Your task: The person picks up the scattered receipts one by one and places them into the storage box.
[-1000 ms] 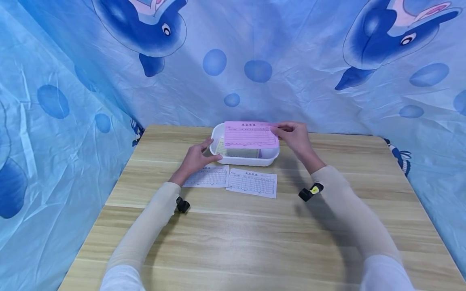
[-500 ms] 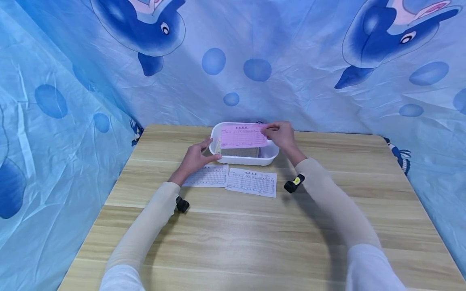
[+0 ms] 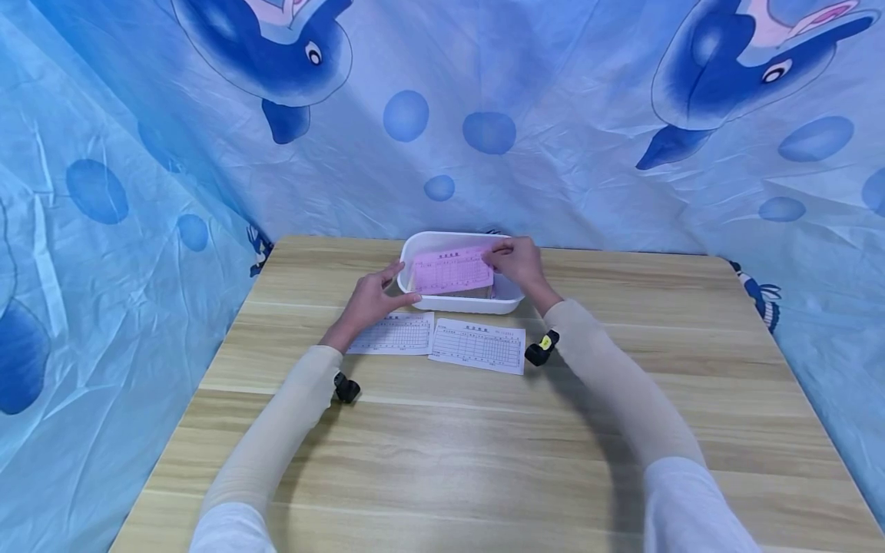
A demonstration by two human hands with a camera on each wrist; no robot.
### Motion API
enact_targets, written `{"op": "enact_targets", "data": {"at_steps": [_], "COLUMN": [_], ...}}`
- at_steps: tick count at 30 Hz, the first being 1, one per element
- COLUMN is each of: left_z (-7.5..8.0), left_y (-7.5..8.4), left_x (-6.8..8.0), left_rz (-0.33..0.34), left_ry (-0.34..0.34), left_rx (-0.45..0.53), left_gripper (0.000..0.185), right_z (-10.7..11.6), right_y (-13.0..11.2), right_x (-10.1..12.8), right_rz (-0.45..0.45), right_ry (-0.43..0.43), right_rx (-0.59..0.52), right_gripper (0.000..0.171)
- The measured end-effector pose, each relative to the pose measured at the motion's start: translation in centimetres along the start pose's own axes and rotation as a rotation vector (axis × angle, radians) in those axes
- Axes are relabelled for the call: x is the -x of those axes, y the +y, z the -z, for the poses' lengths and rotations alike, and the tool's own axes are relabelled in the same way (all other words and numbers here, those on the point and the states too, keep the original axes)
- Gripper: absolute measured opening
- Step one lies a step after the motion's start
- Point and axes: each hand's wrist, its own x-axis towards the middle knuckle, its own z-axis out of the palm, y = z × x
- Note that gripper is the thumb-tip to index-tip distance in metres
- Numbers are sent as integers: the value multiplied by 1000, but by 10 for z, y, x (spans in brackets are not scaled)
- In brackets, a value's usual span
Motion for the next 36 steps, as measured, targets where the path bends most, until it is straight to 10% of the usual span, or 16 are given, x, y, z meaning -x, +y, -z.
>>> {"op": "enact_targets", "data": {"at_steps": [21,36], "left_z": [1,-1], "left_y": [1,3], "left_x": [0,1], "left_rz": [-5,1], "left_ry": [-7,-2], "left_rx": [5,-6], "left_gripper": [94,94], "right_z": [32,80], "right_y": [-8,-26], "right_x": [5,58], "right_rz": [116,224], "right_ry": [-41,-15], "right_rx": [61,-75], "right_gripper": [31,38]}}
